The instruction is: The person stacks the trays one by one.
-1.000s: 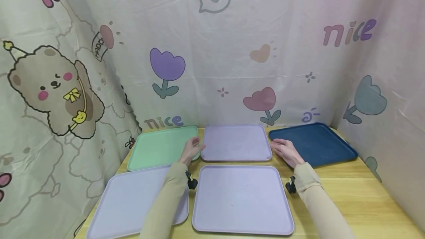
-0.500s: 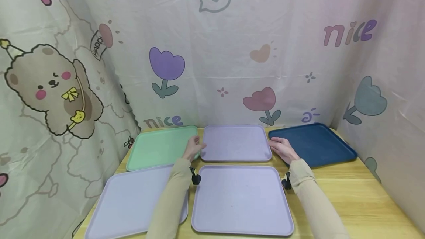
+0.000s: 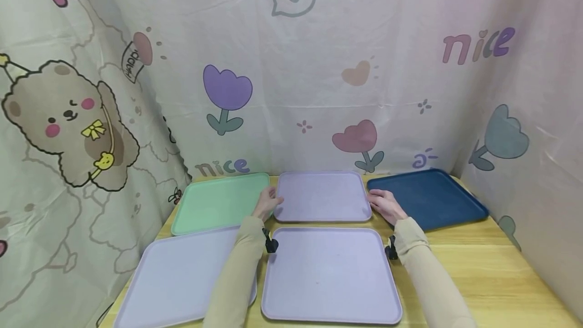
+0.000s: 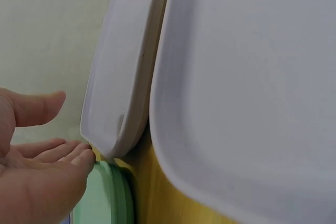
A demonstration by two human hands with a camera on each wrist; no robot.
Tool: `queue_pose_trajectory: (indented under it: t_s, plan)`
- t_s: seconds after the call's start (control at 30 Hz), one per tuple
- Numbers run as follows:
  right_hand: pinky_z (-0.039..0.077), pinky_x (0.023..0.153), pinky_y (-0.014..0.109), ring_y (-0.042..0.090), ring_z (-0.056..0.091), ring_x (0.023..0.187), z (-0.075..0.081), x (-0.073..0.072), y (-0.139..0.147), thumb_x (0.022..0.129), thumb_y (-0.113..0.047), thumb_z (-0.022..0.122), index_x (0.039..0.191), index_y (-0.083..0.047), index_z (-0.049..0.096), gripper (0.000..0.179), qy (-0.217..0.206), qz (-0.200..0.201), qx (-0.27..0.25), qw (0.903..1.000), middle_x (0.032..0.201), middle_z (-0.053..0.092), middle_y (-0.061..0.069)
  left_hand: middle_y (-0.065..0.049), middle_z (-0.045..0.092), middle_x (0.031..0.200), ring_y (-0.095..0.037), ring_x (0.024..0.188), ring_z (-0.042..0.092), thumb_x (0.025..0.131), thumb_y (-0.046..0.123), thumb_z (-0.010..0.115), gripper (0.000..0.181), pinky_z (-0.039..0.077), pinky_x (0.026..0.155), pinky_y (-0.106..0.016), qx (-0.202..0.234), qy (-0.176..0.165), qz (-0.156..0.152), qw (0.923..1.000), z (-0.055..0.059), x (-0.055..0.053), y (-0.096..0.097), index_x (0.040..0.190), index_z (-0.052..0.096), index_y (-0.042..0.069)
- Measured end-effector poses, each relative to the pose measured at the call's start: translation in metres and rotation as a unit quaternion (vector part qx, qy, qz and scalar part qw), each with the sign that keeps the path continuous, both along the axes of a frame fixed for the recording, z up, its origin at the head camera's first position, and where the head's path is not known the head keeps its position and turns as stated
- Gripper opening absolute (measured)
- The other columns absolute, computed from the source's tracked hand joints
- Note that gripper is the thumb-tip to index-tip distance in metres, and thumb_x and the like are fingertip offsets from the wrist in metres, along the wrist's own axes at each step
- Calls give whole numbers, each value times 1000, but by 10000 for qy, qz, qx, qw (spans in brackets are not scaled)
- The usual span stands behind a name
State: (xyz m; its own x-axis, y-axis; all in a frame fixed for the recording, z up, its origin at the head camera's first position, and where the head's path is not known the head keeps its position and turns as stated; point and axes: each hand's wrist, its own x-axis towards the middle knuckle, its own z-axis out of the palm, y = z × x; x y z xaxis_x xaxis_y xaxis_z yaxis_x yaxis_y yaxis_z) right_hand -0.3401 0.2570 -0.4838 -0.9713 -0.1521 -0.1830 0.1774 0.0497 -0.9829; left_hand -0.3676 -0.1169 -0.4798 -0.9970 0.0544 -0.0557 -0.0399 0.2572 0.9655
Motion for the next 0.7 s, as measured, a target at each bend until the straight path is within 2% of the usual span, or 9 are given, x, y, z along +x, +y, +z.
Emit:
queue_pose_trajectory:
  t_s: [0.2,0.33,0.5,0.6,0.7]
  plan:
    - [17,129,51,45,15,153,0,0,-2,104,1,37,153,18,5,61,-24,87,-6,10000,161,10,39,-37,27,158,-49,149,26,95,-2,56,64,26,125,-56,-237,-154,-17,9996,0,-2,4,149,25,-18]
    - [18,129,52,46,15,153,1,-1,-2,104,1,37,153,18,5,61,-33,125,37,9999,161,9,38,-37,35,153,-49,145,33,94,-3,57,59,31,123,-58,-294,-197,-19,9994,1,-4,6,146,33,-18]
    - [18,128,52,46,17,152,2,-2,-2,103,2,38,153,19,7,61,-56,139,87,9999,161,11,39,-36,39,152,-48,144,38,93,-3,56,58,32,123,-56,-244,-341,-18,9991,2,-6,7,145,35,-18]
    - [24,127,50,45,21,151,1,-4,-1,103,2,39,153,18,11,60,-75,71,192,9998,161,14,38,-38,33,154,-48,146,33,94,-3,53,60,30,124,-55,-224,-373,45,9990,7,-1,8,147,29,-19]
    - [34,124,42,43,26,149,1,-4,0,102,2,42,152,18,15,59,-78,-48,318,9995,160,19,37,-39,30,155,-49,147,30,92,-7,53,65,30,124,-55,-49,-432,166,9989,4,-5,7,148,24,-20]
